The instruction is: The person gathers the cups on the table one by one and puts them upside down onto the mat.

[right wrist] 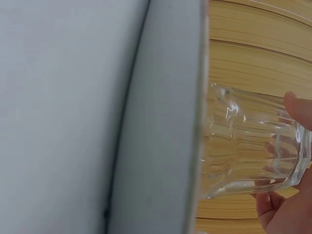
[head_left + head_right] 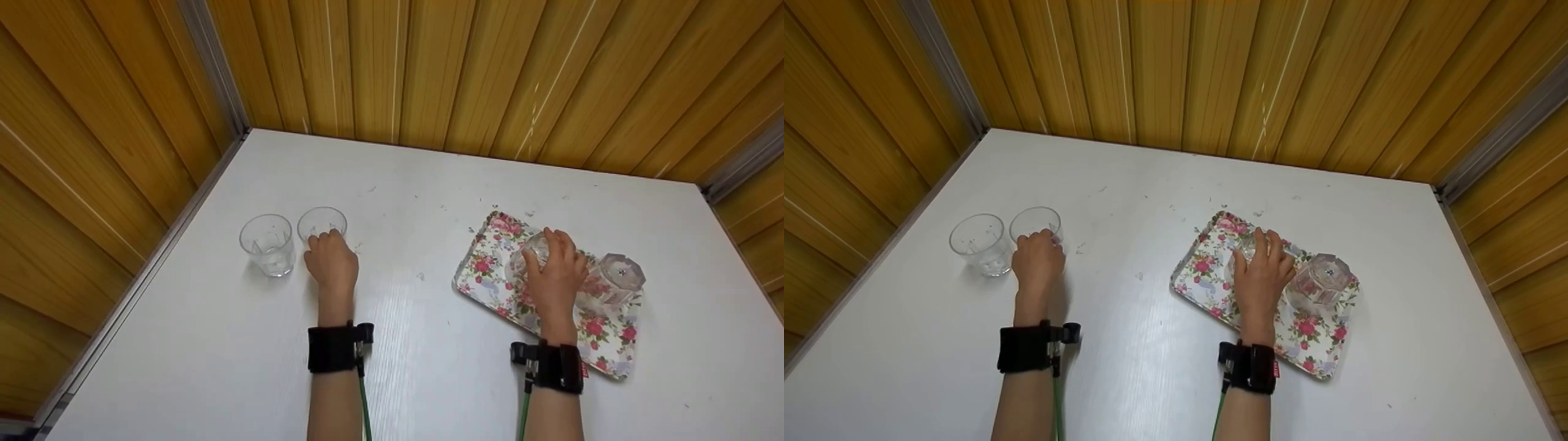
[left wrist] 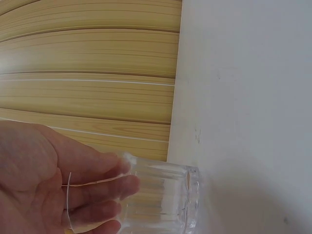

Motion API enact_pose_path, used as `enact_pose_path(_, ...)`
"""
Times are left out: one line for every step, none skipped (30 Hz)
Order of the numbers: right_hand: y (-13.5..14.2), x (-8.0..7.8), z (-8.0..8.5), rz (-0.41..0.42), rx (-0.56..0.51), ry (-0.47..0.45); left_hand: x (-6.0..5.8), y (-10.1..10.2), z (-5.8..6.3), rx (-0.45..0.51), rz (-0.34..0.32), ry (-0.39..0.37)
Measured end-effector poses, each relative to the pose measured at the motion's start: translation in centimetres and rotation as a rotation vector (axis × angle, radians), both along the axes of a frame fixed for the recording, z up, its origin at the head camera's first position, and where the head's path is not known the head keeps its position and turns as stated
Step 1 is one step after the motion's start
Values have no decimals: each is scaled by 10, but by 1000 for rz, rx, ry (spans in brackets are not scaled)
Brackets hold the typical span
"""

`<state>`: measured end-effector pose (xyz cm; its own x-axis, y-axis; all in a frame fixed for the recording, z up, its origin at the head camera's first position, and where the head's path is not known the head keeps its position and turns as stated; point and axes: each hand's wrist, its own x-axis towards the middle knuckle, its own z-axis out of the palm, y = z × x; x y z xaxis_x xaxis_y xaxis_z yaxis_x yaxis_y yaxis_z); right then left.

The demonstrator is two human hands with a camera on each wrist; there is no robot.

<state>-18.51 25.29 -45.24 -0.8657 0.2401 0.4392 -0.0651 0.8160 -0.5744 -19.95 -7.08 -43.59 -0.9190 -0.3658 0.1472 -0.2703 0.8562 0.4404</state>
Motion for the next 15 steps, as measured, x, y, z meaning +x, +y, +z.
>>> enact_pose_path(0, 0, 0, -4, -22, -1, 0, 0, 0, 1, -2, -1)
enact_pose_path(0, 0, 0, -8, -50, -4, 0, 0, 0, 0, -4, -1)
enact_pose_path(-1, 1, 0, -12, -82, -6, 0, 0, 0, -2, -5, -4)
enact_pose_path(-1, 1, 0, -19, -115, -10, 1, 0, 0, -3, -5, -6)
enact_pose_path(-2, 2, 0, -27, -147, -13, 1, 0, 0, -4, -6, -7)
enact_pose_path(-2, 2, 0, -37, -181, -17, 1, -1, 1, -4, -6, -6)
enact_pose_path(-2, 2, 0, -50, -213, -19, 2, -1, 1, -5, -6, -6)
enact_pose_path(-3, 3, 0, -62, -239, -20, 2, -1, 1, -6, -7, -5)
enact_pose_path(-3, 3, 0, -74, -259, -19, 2, 0, 1, -7, -7, -4)
enact_pose_path(-4, 3, 0, -85, -273, -20, 2, 0, 1, -8, -8, -2)
enact_pose_path(-4, 3, 0, -95, -286, -17, 2, 0, 1, -9, -9, -1)
enact_pose_path(-4, 2, 0, -103, -297, -13, 2, 0, 1, -10, -10, -1)
enact_pose_path(-4, 2, -1, -108, -301, -5, 2, 0, 1, -11, -10, -2)
enact_pose_path(-4, 2, -1, -109, -300, 2, 2, 0, 2, -12, -11, -2)
enact_pose_path(-4, 2, -1, -109, -296, 13, 2, 0, 2, -13, -11, -6)
